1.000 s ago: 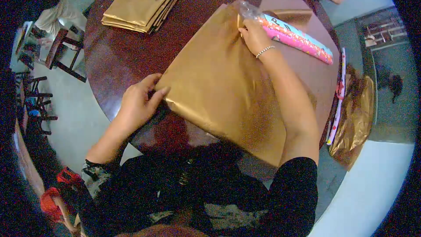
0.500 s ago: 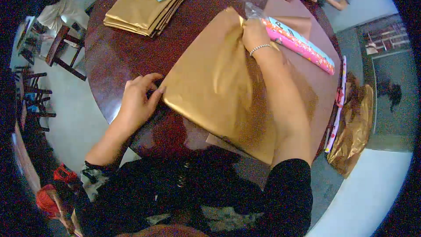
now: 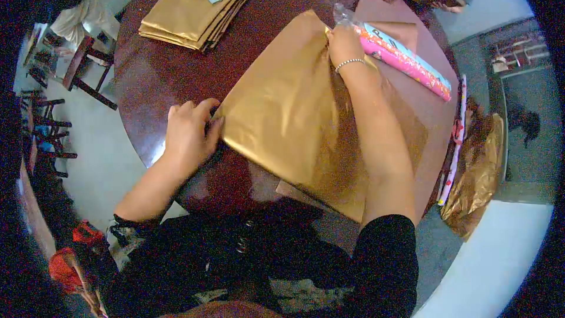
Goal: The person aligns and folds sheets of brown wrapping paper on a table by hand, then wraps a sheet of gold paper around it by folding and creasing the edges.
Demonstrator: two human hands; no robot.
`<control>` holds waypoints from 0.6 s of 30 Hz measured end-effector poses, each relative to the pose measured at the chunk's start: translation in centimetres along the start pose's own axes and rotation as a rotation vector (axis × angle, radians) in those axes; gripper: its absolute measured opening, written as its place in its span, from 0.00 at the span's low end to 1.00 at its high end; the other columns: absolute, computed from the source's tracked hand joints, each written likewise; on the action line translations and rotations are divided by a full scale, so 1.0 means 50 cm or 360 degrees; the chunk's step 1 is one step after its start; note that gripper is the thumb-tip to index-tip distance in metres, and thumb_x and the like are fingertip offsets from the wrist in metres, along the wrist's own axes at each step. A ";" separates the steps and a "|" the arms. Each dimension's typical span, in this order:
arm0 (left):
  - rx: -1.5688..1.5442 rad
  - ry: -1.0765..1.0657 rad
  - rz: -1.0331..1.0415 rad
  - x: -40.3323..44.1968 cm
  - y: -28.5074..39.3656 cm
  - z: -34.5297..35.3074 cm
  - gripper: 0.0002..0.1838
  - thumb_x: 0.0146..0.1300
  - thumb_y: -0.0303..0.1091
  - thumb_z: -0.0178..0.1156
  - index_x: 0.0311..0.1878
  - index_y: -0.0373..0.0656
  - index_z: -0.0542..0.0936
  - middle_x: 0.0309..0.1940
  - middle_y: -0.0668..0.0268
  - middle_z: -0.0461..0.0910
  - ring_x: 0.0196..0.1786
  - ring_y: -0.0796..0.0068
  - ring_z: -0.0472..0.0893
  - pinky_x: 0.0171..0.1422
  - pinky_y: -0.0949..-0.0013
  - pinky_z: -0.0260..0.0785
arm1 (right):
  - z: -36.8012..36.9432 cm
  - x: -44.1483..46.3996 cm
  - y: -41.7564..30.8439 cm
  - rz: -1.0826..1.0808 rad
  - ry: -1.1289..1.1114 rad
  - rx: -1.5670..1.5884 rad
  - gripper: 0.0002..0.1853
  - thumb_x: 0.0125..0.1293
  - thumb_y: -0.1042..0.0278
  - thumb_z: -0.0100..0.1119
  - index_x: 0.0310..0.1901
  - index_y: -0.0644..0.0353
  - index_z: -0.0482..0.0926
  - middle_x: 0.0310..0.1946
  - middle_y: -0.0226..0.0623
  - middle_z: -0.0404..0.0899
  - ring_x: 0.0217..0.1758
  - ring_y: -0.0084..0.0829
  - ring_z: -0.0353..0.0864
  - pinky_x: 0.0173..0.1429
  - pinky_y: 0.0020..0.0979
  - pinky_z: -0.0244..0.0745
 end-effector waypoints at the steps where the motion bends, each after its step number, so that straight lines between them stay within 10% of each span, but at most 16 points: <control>1: 0.0029 0.0018 0.0028 -0.001 0.007 -0.003 0.14 0.57 0.35 0.63 0.47 0.42 0.79 0.26 0.61 0.77 0.33 0.58 0.76 0.44 0.58 0.64 | -0.003 -0.003 -0.006 -0.0011 0.0007 -0.0025 0.14 0.65 0.63 0.55 0.36 0.70 0.80 0.40 0.59 0.78 0.48 0.55 0.77 0.54 0.49 0.72; 18: -0.0076 0.0022 -0.0114 0.007 -0.006 0.004 0.13 0.58 0.36 0.64 0.45 0.45 0.79 0.24 0.64 0.78 0.31 0.60 0.77 0.44 0.58 0.65 | -0.012 0.003 -0.002 0.0095 0.0022 -0.0270 0.12 0.64 0.72 0.46 0.42 0.68 0.78 0.43 0.55 0.79 0.50 0.50 0.79 0.54 0.44 0.75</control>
Point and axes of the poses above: each hand's wrist, its own x-axis towards the middle knuckle, its own z-axis out of the palm, y = z × x, the point moved 7 cm from there along x, towards the middle knuckle
